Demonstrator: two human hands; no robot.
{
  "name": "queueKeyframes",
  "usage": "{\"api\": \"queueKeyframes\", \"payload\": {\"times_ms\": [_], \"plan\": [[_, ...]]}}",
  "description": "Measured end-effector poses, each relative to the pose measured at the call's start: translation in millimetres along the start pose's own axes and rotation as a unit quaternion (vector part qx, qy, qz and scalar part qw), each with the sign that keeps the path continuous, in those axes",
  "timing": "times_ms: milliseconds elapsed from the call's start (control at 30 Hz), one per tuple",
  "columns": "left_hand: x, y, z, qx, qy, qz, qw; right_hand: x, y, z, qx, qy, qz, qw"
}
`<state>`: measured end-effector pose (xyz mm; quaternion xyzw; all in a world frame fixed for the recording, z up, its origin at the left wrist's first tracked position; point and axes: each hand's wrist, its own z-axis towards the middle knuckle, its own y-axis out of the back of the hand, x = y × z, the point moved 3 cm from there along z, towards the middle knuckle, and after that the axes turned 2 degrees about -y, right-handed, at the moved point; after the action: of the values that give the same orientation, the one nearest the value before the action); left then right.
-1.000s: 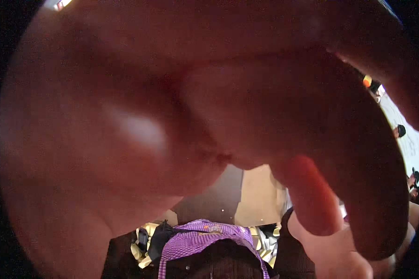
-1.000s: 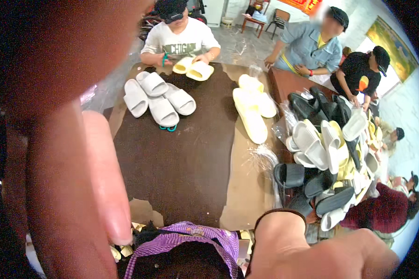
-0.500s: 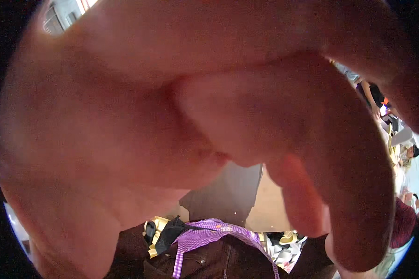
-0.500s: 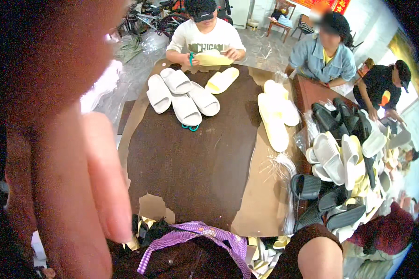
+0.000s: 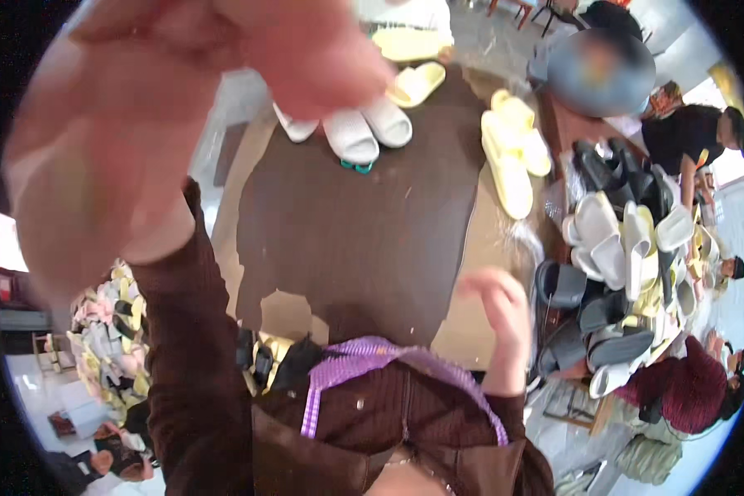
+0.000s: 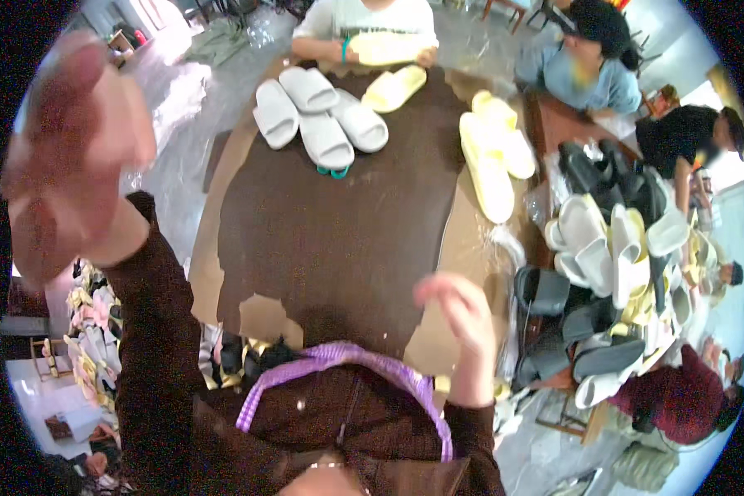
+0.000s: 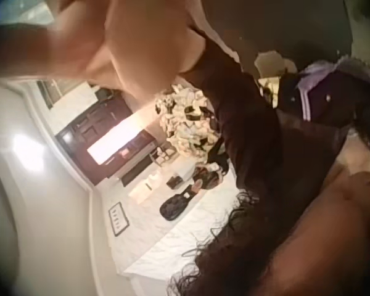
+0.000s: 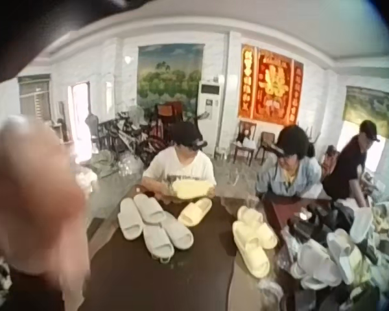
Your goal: The person connects pairs of slippers together by threading plastic fasteners through them and securing them by hand.
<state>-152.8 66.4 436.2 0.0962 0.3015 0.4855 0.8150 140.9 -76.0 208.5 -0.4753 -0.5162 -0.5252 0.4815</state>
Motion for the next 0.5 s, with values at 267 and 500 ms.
{"api": "queueKeyframes", "payload": {"times_ms": [267, 500], "plan": [[180, -13, -126, -0.137, 0.461, 0.07, 0.874, -237, -19, -6, -0.217, -0.037, -0.238, 0.946], [276, -173, -301, 0.057, 0.559, 0.171, 0.809, -235, -22, -13, -0.178, 0.067, -0.406, 0.894]]}}
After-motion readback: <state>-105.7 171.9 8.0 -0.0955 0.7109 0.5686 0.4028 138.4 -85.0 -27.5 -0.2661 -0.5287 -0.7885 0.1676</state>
